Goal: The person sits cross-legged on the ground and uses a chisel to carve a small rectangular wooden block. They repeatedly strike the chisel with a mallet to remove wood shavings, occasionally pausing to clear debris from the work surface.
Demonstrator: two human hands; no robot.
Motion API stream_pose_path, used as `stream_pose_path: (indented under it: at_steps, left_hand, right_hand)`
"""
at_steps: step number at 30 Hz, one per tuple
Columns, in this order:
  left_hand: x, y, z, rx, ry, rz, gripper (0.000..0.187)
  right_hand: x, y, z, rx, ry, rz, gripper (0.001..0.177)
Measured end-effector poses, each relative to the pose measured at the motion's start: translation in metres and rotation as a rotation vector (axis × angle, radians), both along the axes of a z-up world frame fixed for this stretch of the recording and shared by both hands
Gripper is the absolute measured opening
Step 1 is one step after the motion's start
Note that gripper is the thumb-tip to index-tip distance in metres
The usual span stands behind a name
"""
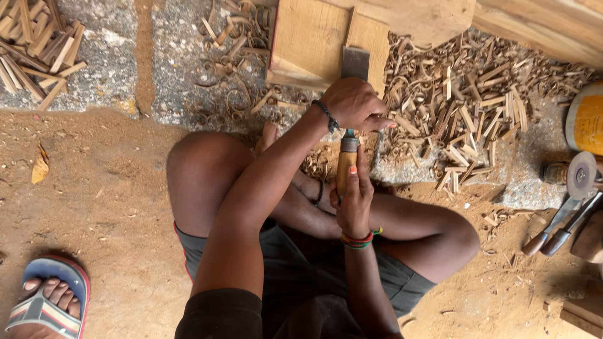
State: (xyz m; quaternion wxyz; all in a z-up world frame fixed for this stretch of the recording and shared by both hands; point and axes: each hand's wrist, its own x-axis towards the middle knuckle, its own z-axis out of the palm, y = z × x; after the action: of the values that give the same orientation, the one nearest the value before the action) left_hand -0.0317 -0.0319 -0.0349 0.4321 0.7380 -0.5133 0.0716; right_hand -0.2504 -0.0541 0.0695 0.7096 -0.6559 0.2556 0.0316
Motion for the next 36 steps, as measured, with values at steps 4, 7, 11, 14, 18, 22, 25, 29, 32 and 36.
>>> stream_pose_path:
  at_steps: [4,7,11,14,18,22,25,29,32,36]
  left_hand:
    - [0.009,0.004,-0.004,0.136,0.039,-0.018,0.064]
    - [0.014,0.002,-0.005,0.117,0.065,-0.035,0.063]
    - [0.025,0.003,-0.005,0.203,0.073,-0.003,0.066]
    - [0.029,0.003,-0.004,0.191,0.051,-0.026,0.069]
    - [0.052,-0.001,0.005,0.272,0.094,0.001,0.068]
    - [0.064,-0.002,0.011,0.368,0.076,0.002,0.069]
    - [0.066,-0.001,0.012,0.421,0.138,-0.002,0.071]
    - [0.070,0.006,0.017,0.396,0.110,0.033,0.072]
    - [0.069,0.005,0.013,0.340,0.061,0.043,0.070]
    - [0.068,0.000,0.010,0.273,0.032,0.003,0.061]
  right_hand:
    - [0.005,0.012,-0.005,0.007,-0.029,-0.013,0.060]
    - [0.014,0.015,-0.012,0.008,-0.067,-0.024,0.060]
    - [0.021,0.016,-0.021,0.019,-0.088,-0.041,0.061]
    - [0.030,0.016,-0.027,0.042,-0.140,-0.029,0.059]
    - [0.040,0.012,-0.024,-0.001,-0.098,-0.018,0.061]
    - [0.055,0.020,-0.028,-0.031,-0.077,-0.056,0.066]
    - [0.069,0.013,-0.029,-0.001,-0.037,-0.047,0.065]
    - [0.066,0.018,-0.039,-0.046,-0.057,-0.050,0.061]
    - [0.069,0.019,-0.047,0.033,-0.069,-0.074,0.062]
    - [0.064,0.005,-0.039,0.095,-0.065,-0.080,0.062]
